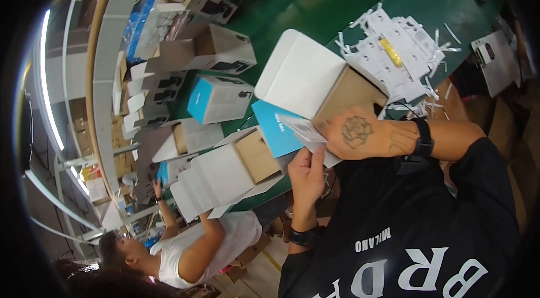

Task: The recorder packages electronic product boxes and applies labels.

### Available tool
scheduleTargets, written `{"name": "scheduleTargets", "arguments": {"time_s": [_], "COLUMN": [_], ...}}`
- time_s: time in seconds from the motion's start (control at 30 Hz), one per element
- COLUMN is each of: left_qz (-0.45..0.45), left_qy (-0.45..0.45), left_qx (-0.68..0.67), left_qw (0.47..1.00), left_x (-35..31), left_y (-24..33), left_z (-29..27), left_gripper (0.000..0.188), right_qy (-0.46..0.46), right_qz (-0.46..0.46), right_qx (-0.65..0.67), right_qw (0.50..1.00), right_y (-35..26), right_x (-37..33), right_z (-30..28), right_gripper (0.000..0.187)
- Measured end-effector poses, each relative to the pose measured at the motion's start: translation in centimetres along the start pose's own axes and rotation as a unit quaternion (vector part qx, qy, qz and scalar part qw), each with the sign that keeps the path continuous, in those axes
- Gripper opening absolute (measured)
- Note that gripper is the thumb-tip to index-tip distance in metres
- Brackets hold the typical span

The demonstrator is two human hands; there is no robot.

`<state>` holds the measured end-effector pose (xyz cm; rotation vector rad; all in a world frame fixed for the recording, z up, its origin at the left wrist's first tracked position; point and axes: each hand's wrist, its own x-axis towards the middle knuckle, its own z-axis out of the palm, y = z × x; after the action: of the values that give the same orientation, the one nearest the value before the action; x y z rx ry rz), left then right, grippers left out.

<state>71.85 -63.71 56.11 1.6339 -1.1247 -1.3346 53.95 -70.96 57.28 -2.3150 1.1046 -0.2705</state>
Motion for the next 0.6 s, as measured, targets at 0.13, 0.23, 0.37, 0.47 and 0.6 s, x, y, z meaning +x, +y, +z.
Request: {"name": "scheduleTargets", "arguments": {"time_s": [0.13,0.23,0.37,0.47,0.6], "left_qz": [0.025,0.011,0.038,0.062,0.105], "left_qy": [0.012,0.003,0.026,0.048,0.111], "left_qx": [-0.004,0.024,0.043,0.132,0.187], "left_qw": [1.0,1.0,0.998,0.988,0.97], "left_x": [-0.5,0.2,0.2,0.7,1.0], "left_y": [0.3,0.6,1.1,0.6,1.8], "left_z": [-0.4,-0.1,-0.1,-0.7,-0.4], "left_gripper": [0.023,0.023,0.023,0.023,0.024], "right_qy": [0.008,0.03,0.01,0.03,0.244], "right_qz": [-0.073,-0.063,-0.082,-0.141,-0.193], "right_qx": [0.036,0.045,0.028,0.03,0.102], "right_qw": [0.997,0.997,0.996,0.989,0.945], "right_y": [0.9,0.6,-0.3,-0.2,1.7], "right_x": [-1.4,-1.7,-1.5,-2.0,-3.6], "right_z": [-0.9,-1.6,-3.0,-3.4,-6.3], "right_gripper": [0.059,0.06,0.055,0.049,0.027]}}
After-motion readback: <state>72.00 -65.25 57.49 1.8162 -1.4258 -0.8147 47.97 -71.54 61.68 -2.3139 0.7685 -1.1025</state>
